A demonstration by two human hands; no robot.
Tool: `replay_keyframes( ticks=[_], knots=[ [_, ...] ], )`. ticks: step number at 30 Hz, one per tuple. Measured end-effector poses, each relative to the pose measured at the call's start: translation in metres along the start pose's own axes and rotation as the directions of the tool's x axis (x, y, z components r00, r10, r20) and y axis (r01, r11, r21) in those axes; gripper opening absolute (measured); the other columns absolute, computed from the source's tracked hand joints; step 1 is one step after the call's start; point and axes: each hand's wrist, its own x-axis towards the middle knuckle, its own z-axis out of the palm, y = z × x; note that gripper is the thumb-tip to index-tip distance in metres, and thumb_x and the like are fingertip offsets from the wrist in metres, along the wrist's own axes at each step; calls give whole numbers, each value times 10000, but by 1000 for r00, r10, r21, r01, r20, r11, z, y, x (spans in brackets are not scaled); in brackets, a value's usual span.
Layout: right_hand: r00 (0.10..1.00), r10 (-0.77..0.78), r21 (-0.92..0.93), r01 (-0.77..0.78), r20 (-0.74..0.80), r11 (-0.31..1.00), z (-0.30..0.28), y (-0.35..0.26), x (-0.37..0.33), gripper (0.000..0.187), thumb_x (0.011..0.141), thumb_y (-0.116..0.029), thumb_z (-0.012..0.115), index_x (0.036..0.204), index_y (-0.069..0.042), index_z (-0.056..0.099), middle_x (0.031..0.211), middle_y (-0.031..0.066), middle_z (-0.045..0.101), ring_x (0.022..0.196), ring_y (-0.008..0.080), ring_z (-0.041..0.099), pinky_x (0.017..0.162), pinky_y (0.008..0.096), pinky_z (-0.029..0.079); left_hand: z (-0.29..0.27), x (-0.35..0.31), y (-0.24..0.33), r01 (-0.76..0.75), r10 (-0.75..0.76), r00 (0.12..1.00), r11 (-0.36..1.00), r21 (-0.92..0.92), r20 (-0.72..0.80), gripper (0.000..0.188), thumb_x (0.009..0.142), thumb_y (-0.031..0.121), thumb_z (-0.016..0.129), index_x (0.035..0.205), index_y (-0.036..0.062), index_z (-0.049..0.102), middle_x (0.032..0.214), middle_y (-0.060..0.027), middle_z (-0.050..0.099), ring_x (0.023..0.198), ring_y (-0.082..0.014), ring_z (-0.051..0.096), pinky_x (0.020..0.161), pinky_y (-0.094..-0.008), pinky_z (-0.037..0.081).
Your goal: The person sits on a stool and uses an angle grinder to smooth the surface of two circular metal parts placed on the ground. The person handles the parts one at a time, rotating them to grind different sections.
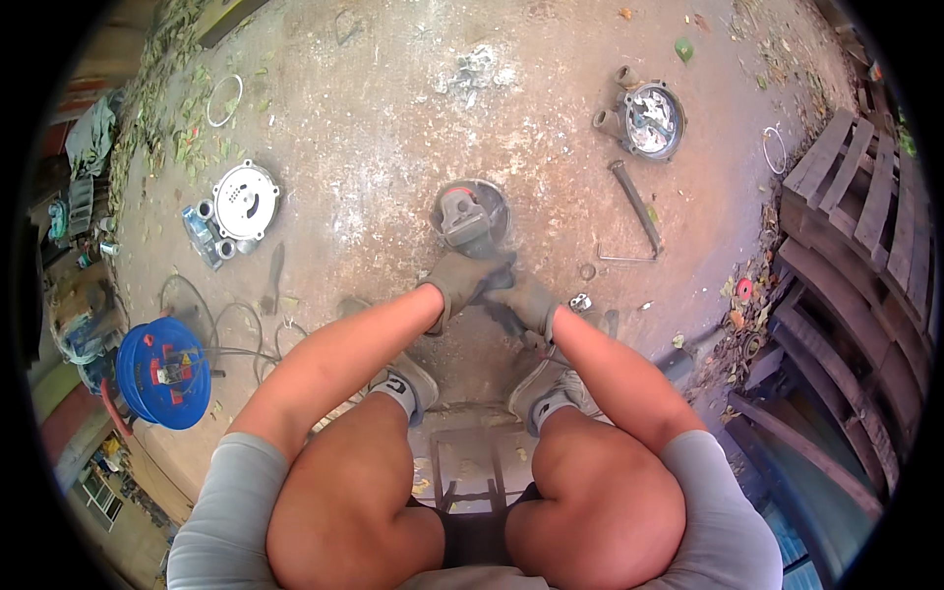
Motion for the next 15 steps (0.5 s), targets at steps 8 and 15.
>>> replay_keyframes(
  ticks=[8, 15],
  knots=[
    [993, -47, 94, 57, -107, 994, -6, -7, -12, 345, 987, -192, 733, 1256, 18, 682, 1006, 158, 773, 807, 263, 763, 721, 406, 637, 20, -18, 45, 15, -21, 999, 989, -147, -42, 506, 960, 445, 851, 1115, -34, 808, 997, -130, 806, 829, -205, 759, 763, -370, 606],
    [991, 36, 194, -11, -129, 981, -7, -11, -15, 356, 1010, -210, 728, 1253, 45, 673, 1000, 166, 773, 793, 267, 763, 699, 411, 638, 21, 9, 49, -54, 41, 998, 963, -265, -54, 457, 977, 399, 850, 1136, -24, 787, 1009, -117, 795, 830, -212, 748, 775, -369, 600]
  ],
)
